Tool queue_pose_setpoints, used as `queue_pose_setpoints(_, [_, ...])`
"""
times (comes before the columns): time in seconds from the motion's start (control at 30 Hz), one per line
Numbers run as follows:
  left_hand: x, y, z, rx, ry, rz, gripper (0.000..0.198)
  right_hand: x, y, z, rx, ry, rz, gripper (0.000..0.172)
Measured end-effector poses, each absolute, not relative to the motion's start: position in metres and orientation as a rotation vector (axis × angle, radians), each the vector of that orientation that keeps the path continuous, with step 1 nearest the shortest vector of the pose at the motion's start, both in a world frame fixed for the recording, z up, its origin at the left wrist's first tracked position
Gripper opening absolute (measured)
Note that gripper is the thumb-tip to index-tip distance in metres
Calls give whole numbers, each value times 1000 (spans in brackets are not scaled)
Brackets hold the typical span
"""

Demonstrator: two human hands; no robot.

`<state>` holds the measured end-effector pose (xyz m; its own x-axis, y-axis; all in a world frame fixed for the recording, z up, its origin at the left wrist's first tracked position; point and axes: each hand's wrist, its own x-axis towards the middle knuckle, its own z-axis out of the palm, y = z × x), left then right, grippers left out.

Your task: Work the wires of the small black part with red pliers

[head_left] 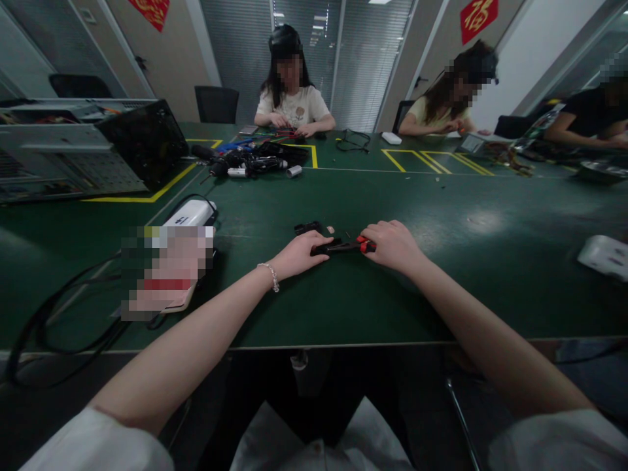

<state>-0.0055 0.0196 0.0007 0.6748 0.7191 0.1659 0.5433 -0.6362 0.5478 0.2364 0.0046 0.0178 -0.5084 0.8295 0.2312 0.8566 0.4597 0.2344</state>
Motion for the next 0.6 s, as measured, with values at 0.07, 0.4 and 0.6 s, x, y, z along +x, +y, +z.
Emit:
queue_pose_setpoints(0.07, [-5, 20, 0, 2435, 976, 530, 44, 237, 4, 17, -1520, -2610, -486, 23])
queue_pose_setpoints(0.4, [-4, 18, 3, 2432, 978, 529, 44, 237, 6, 16, -1506, -2607, -487, 23])
queue_pose_setpoints(0.6, [-5, 19, 2, 2426, 981, 517, 44, 237, 5, 16, -1536, -2610, -442, 24])
